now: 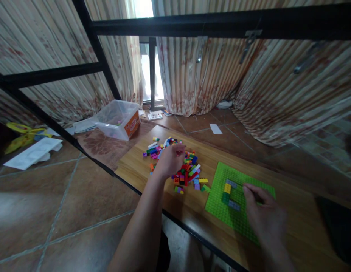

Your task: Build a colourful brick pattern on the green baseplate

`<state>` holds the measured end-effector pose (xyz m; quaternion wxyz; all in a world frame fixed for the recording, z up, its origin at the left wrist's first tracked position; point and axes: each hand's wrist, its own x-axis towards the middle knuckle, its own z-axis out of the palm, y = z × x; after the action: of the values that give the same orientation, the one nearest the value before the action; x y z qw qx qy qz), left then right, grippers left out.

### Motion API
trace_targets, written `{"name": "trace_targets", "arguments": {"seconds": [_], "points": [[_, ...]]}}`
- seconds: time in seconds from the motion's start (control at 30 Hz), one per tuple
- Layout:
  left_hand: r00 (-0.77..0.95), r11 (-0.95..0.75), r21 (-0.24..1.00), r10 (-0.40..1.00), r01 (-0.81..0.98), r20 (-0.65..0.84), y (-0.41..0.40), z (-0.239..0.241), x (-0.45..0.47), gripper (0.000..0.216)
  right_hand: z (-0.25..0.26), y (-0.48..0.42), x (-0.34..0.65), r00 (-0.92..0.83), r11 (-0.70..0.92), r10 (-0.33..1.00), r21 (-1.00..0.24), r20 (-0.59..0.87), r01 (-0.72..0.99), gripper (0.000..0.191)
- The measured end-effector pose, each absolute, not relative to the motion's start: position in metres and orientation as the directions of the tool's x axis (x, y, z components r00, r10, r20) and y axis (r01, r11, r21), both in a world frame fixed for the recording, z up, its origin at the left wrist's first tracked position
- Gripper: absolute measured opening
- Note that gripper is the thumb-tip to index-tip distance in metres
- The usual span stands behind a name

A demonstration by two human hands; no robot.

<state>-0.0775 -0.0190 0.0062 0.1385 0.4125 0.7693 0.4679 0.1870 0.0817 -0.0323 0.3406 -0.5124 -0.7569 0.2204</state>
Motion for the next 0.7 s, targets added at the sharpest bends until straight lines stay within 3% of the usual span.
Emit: {"name": "trace_targets", "arguments": {"seconds": [0.2, 0.43, 0.6, 0.7], "points": [[-0.345, 0.227, 0.657, 0.937, 0.719, 0.055, -0.052, 0.015, -0.095, 0.042, -0.031, 0.078, 0.179, -0.248, 0.365, 0.931, -0.695, 0.268, 0.619, 0.036], [-0.302, 0.225, 0.488, 0.950, 0.843, 0.083, -0.045, 0.005, -0.089, 0.039, -0.030, 0.071, 0.169, -0.289, 0.379, 0.924, -0.710, 0.251, 0.593, 0.035], [-0.305, 0.228, 0.472, 0.948, 0.851, 0.091, -0.038, 0.001, -0.089, 0.032, -0.032, 0.070, 0.167, -0.295, 0.382, 0.922, -0.722, 0.253, 0.577, 0.036], [-0.321, 0.220, 0.556, 0.943, 0.802, 0.090, -0.039, 0.003, -0.091, 0.027, -0.034, 0.070, 0.166, -0.306, 0.413, 0.908, -0.729, 0.286, 0.545, 0.035]]}}
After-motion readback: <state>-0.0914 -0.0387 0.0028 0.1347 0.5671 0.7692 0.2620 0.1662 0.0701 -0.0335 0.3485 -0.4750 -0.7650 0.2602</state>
